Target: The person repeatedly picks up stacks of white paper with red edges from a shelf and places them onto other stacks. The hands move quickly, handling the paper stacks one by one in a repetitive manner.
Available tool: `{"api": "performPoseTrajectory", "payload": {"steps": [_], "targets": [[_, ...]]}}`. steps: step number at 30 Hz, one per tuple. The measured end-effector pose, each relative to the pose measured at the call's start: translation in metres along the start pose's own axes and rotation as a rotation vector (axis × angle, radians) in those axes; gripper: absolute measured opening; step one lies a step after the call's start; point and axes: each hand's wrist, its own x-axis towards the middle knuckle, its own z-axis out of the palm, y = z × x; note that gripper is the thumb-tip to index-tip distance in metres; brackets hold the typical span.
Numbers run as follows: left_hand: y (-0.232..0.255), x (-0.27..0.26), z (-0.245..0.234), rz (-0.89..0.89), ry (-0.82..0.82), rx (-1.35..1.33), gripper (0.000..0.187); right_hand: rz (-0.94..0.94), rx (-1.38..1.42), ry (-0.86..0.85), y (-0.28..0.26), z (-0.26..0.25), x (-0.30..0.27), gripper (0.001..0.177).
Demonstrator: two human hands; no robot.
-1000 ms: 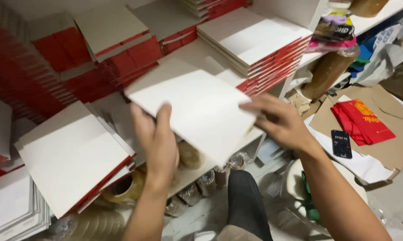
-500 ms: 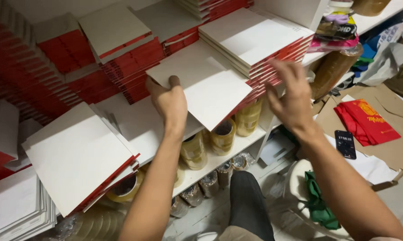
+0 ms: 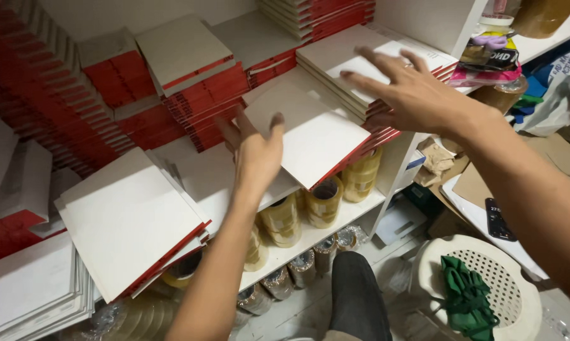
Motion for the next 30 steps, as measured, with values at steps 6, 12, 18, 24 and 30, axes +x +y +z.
{"api": "performPoseTrajectory", "payload": {"steps": [6, 12, 18, 24, 30], "targets": [[0.002, -0.051, -0.005, 0.518, -0.177, 0.455, 0.085, 0.062, 0.174, -0.102, 0.001, -0.003, 0.012, 0.077], [0.000, -0.064, 0.010, 0.747, -0.398, 0.617, 0.092, 0.043, 0.156, -0.135, 0.003, -0.005, 0.011, 0.073], [-0.024, -0.047, 0.034, 0.878, -0.257, 0.752, 0.069, 0.059, 0.253, -0.182, -0.001, -0.025, 0.005, 0.075], [-0.030, -0.038, 0.036, 1.047, -0.061, 0.814, 0.054, 0.105, 0.364, -0.200, -0.003, -0.034, 0.005, 0.077], [-0.034, -0.028, 0.043, 1.156, 0.019, 0.878, 0.043, 0.068, 0.365, -0.212, 0.001, -0.031, 0.004, 0.076]]}}
